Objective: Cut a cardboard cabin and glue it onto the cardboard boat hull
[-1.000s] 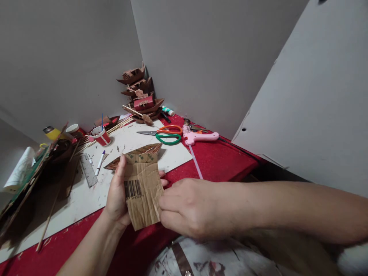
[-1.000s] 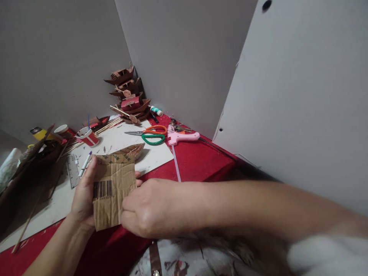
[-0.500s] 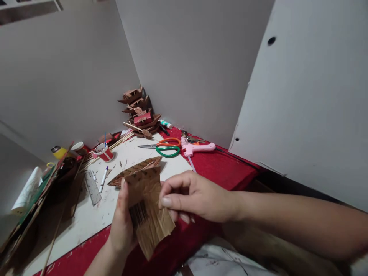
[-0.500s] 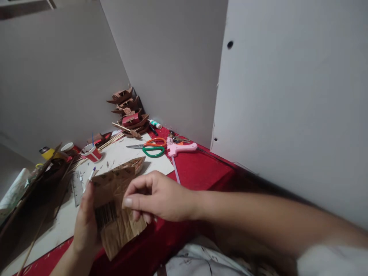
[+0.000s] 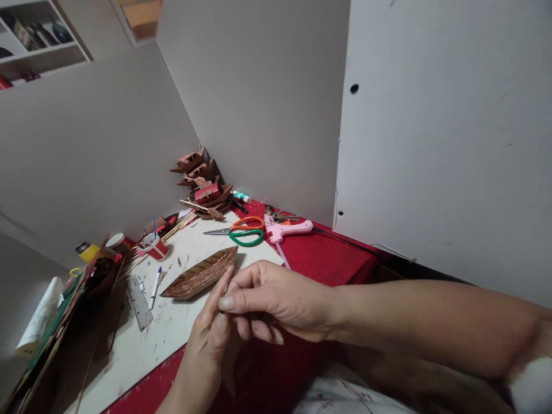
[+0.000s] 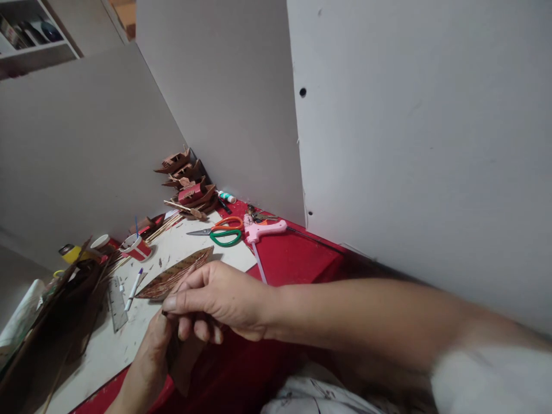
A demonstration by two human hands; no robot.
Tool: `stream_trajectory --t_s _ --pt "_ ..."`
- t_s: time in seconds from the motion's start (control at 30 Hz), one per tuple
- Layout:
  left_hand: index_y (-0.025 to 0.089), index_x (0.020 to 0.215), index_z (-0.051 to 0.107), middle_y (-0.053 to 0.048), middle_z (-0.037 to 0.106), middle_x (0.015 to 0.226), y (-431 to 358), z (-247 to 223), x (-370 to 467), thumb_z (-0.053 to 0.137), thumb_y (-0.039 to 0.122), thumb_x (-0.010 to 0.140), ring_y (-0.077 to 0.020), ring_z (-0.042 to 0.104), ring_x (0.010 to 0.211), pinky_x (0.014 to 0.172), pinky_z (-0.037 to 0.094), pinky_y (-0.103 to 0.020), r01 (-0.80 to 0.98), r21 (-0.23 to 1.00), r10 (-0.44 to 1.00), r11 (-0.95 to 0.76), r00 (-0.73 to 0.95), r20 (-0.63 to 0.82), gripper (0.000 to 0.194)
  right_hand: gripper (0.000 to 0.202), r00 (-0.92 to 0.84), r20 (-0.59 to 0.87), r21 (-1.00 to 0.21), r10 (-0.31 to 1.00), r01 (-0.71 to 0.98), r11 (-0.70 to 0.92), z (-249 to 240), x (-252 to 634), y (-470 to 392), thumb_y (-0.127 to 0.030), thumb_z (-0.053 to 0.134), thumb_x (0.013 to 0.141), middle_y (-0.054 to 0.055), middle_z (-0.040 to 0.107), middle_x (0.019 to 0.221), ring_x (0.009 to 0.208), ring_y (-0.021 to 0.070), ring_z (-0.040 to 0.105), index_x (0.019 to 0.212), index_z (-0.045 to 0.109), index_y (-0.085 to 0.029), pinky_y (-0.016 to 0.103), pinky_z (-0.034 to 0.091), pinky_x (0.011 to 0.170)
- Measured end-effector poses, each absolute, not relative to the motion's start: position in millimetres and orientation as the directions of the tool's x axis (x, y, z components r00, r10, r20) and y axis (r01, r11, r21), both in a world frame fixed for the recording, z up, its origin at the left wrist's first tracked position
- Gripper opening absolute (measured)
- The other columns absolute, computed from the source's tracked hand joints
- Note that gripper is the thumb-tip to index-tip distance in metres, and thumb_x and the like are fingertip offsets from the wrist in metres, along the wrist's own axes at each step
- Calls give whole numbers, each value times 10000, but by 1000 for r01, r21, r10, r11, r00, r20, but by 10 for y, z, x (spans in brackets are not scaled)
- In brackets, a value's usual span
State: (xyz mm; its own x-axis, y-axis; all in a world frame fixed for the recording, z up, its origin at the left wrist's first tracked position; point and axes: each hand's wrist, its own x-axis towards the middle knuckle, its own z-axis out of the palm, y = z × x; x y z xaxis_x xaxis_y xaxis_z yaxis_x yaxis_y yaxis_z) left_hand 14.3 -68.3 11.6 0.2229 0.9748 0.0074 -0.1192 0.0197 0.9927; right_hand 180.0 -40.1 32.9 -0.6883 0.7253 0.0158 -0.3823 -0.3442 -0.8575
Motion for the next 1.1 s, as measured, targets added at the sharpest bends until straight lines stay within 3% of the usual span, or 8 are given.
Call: stream_trajectory --t_s 0.1,0.23,0.37,0.63,0.9,1.1 --pt "297 1361 562 -25 491 1485 -697 123 181 621 622 787 -310 347 1414 1170 273 -404 65 995 972 -78 226 62 662 252 -699 8 -849 715 -383 -365 351 1823 -415 -290 711 735 -34 610 487 309 14 458 585 623 -108 77 358 266" --pt "306 1383 535 -18 459 1509 -734 107 202 542 707 783 -299 334 1422 1155 306 -392 -12 1000 971 -18 239 20 722 211 -710 2 -829 704 -394 -396 370 1835 -435 -279 717 722 -27 628 509 315 20 470 633 635 -106 78 365 264" --pt "316 1395 517 -4 439 1522 -746 79 200 514 641 848 -270 320 1431 1163 287 -377 -40 999 975 -5 224 14 637 252 -713 1 -823 702 -400 -405 374 1832 -449 -303 732 712 -18 633 517 321 20 479 606 622 -103 77 375 266" --pt "292 1411 501 -7 389 1552 -705 77 139 460 634 877 -267 265 1453 1186 224 -384 66 994 963 -86 262 66 635 181 -704 23 -821 710 -418 -388 367 1833 -442 -222 683 735 -24 632 509 315 20 475 608 629 -104 77 381 268" --pt "297 1385 536 -7 425 1532 -714 101 185 482 633 866 -262 301 1439 1182 234 -368 56 997 972 -61 228 47 621 203 -709 31 -799 704 -441 -409 336 1821 -435 -263 713 725 -9 652 544 322 26 490 628 639 -101 84 380 265" --pt "281 1405 512 -15 443 1520 -684 84 143 444 564 917 -246 338 1424 1177 245 -355 132 979 953 -156 280 114 568 244 -679 19 -802 734 -449 -394 323 1808 -436 -294 758 685 -16 643 526 320 25 481 608 615 -112 84 382 268"
